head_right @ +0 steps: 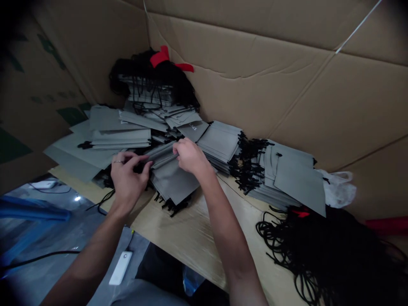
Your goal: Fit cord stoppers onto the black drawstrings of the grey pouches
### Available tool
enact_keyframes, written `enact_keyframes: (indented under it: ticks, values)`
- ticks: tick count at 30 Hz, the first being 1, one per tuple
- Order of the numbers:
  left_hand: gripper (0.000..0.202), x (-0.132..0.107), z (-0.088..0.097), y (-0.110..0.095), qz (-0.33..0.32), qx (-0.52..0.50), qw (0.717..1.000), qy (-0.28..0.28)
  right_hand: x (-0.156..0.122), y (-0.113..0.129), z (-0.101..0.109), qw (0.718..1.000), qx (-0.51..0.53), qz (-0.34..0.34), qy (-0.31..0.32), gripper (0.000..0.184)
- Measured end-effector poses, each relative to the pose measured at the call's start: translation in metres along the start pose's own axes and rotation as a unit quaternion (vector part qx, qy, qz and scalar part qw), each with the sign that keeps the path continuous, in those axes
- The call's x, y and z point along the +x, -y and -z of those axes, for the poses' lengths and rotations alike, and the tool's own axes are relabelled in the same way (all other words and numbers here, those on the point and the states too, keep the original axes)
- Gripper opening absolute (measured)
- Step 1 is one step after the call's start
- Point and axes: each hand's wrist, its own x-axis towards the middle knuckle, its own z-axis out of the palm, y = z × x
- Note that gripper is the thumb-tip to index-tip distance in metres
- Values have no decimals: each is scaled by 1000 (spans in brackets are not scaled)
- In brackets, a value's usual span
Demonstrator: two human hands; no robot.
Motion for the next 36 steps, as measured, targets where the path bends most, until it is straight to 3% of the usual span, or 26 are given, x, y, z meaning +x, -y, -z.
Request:
enact_keyframes:
  ticks: [4,9,11,13,16,18,22,30,33,36]
  values:
    - [10,-2,2,-13,-26,-114,993,19,0,3,0,995,68,70,-30,25]
    - [22,-3,10,-19,3,-216,976,41,-1,1,2,997,74,34,-13,37]
    - [31,-2,11,-13,2,-173,984,45,-2,-3,3,998,56,35,-11,42]
    - [30,-1,11,-5,-5,-62,997,55,-1,-9,2,999,21,34,-2,41]
    - [30,0,9,3,5,68,990,121,-1,-16,1,1000,-16,16,15,39]
    - [29,-1,7,5,13,88,985,150,0,-18,1,999,-19,10,24,42]
    - [13,-1,4,-2,11,79,986,145,-1,-18,2,999,-13,8,32,41]
    - [6,-3,6,-13,9,-52,992,111,-4,-10,8,998,57,1,4,37]
    - [12,-4,5,-13,74,-146,982,95,-6,-7,12,996,91,4,-6,40]
    - [20,-3,4,-15,152,-241,954,91,-6,-5,13,996,87,9,-10,41]
